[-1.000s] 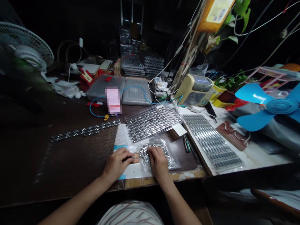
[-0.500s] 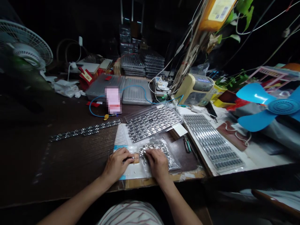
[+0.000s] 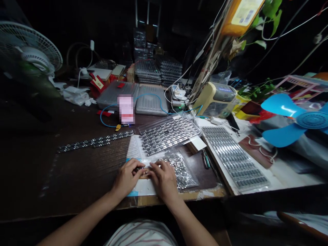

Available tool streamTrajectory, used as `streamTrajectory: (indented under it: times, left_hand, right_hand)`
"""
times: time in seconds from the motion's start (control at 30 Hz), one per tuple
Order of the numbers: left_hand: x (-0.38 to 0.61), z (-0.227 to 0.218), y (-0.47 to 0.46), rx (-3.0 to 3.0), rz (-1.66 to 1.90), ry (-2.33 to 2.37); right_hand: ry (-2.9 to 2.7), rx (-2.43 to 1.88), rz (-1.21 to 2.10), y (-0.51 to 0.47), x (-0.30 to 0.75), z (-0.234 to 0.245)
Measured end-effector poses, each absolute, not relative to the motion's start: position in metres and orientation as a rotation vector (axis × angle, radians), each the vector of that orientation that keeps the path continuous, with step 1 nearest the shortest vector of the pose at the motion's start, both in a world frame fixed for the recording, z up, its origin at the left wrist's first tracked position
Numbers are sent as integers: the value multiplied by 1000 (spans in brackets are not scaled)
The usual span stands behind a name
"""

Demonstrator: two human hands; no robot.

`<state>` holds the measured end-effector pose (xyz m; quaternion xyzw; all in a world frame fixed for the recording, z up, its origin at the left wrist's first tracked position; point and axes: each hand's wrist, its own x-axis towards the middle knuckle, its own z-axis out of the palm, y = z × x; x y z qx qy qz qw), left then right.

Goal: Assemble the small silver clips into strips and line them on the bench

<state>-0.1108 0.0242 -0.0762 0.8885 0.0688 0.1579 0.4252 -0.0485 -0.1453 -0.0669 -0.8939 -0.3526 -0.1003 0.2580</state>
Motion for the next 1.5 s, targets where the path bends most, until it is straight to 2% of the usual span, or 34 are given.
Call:
streamTrajectory:
  times: [0.17, 0.4, 1.1, 1.5]
  left_hand:
    - [-106, -64, 18, 2261, 357, 92]
    - [-102, -68, 1, 2343, 390, -68]
    - [-102, -73, 1, 2384, 354, -69]
    - [-94, -68, 19, 2295, 467, -62]
  right_hand:
    - [-953, -2514, -303, -174, -37, -71]
    - [-859, -2373, -307, -175, -38, -84]
    - [-828, -2322, -273, -176, -37, -84]
    - [-878, -2136, -313, -171, -38, -78]
